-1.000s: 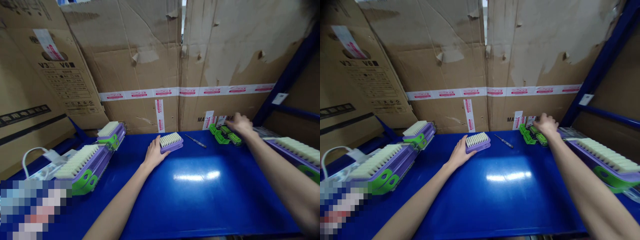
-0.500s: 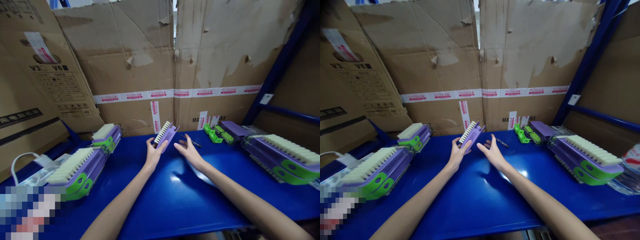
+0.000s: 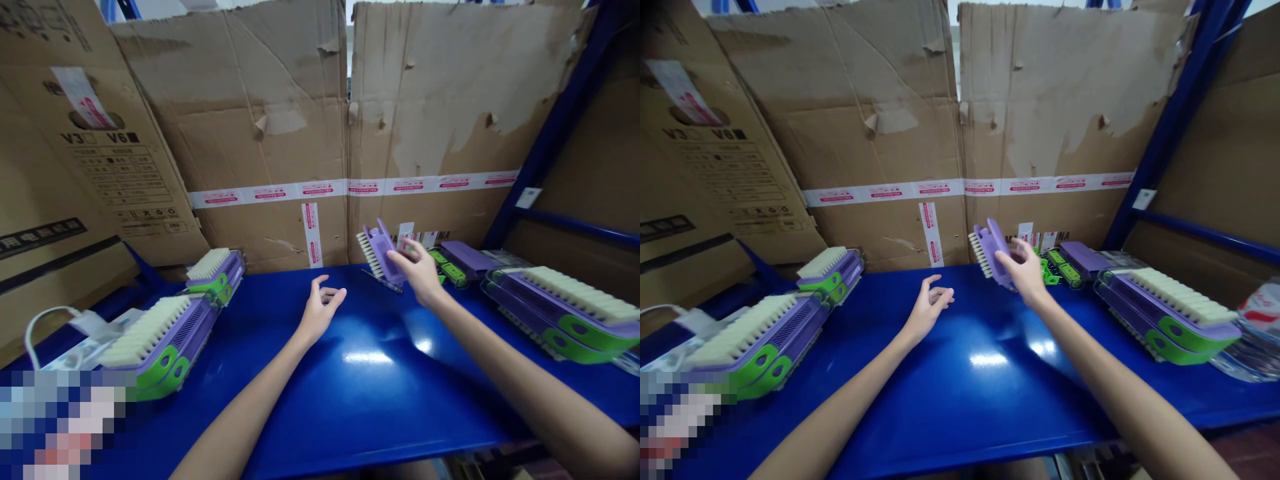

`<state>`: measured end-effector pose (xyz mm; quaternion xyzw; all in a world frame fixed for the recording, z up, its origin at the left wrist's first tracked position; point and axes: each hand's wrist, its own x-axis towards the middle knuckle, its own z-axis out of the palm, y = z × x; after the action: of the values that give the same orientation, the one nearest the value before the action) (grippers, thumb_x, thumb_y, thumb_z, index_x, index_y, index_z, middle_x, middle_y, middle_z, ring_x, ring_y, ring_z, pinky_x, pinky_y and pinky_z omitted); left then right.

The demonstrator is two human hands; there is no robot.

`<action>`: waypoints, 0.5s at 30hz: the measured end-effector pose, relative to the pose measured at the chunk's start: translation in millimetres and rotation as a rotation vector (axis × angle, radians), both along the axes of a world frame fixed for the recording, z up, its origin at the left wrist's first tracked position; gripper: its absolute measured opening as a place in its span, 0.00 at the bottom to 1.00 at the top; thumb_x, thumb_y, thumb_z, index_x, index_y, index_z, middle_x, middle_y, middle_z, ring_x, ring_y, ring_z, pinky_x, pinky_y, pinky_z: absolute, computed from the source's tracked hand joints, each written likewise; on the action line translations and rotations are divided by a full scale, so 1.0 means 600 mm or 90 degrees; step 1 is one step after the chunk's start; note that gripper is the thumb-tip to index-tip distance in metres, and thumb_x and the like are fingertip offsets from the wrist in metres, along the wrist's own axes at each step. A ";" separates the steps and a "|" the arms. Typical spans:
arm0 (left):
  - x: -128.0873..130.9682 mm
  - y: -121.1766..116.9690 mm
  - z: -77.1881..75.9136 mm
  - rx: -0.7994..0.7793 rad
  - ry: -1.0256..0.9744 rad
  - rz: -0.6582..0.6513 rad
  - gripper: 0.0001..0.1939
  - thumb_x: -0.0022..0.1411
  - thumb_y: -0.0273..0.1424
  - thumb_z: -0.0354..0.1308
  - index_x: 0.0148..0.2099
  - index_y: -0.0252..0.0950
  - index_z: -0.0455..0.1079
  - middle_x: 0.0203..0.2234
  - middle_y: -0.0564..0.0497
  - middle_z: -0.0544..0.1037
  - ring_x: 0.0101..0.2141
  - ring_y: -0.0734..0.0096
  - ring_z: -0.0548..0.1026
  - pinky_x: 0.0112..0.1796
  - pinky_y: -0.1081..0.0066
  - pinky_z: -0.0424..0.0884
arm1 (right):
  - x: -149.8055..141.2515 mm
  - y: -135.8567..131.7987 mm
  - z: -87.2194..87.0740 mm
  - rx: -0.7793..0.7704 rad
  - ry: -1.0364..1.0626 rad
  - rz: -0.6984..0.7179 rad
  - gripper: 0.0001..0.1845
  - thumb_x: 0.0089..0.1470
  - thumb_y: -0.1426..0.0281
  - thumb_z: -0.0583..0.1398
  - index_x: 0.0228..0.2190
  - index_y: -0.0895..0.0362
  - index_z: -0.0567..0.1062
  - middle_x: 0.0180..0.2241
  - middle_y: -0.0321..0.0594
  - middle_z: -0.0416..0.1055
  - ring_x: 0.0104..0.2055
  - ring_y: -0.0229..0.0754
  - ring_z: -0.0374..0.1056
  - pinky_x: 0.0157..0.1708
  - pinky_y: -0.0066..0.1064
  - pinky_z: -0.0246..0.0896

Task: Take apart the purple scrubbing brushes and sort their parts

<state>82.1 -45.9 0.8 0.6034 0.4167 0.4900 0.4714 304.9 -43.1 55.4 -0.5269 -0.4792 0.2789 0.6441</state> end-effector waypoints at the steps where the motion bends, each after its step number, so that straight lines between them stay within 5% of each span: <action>1: -0.001 0.003 -0.004 0.007 0.016 0.004 0.32 0.54 0.45 0.60 0.55 0.37 0.53 0.36 0.47 0.75 0.36 0.68 0.75 0.41 0.65 0.69 | 0.021 0.005 0.011 0.008 -0.013 -0.034 0.36 0.39 0.56 0.67 0.50 0.55 0.67 0.44 0.46 0.73 0.46 0.50 0.69 0.43 0.41 0.68; 4: -0.002 0.009 -0.013 0.023 0.044 0.004 0.30 0.54 0.46 0.60 0.53 0.37 0.57 0.35 0.48 0.75 0.35 0.69 0.75 0.41 0.65 0.69 | 0.070 0.006 0.038 -0.029 0.023 -0.079 0.30 0.41 0.59 0.65 0.46 0.57 0.70 0.43 0.47 0.73 0.43 0.50 0.71 0.40 0.40 0.69; 7: 0.001 0.007 -0.012 0.023 0.045 -0.012 0.28 0.54 0.47 0.59 0.51 0.36 0.60 0.35 0.47 0.75 0.36 0.68 0.75 0.42 0.65 0.68 | 0.082 -0.008 0.043 -0.130 0.132 0.086 0.23 0.50 0.56 0.56 0.45 0.55 0.71 0.44 0.47 0.73 0.44 0.51 0.71 0.37 0.43 0.69; 11: 0.009 -0.003 -0.001 -0.034 0.008 -0.035 0.30 0.54 0.48 0.59 0.53 0.35 0.62 0.38 0.44 0.77 0.39 0.65 0.76 0.47 0.61 0.67 | 0.032 -0.034 0.018 -0.262 0.208 0.322 0.25 0.56 0.54 0.47 0.45 0.55 0.71 0.41 0.47 0.75 0.41 0.51 0.72 0.37 0.47 0.68; 15: 0.007 -0.009 0.011 -0.141 -0.132 -0.116 0.29 0.57 0.51 0.55 0.49 0.32 0.66 0.40 0.40 0.77 0.38 0.62 0.77 0.46 0.59 0.68 | -0.050 -0.042 -0.011 -0.378 0.226 0.451 0.22 0.56 0.57 0.49 0.44 0.57 0.72 0.33 0.45 0.76 0.33 0.46 0.72 0.33 0.41 0.68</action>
<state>86.3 -51.1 7.7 0.5292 0.3609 0.4556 0.6181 274.8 -68.3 48.7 -0.4369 -0.4116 0.6906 0.4035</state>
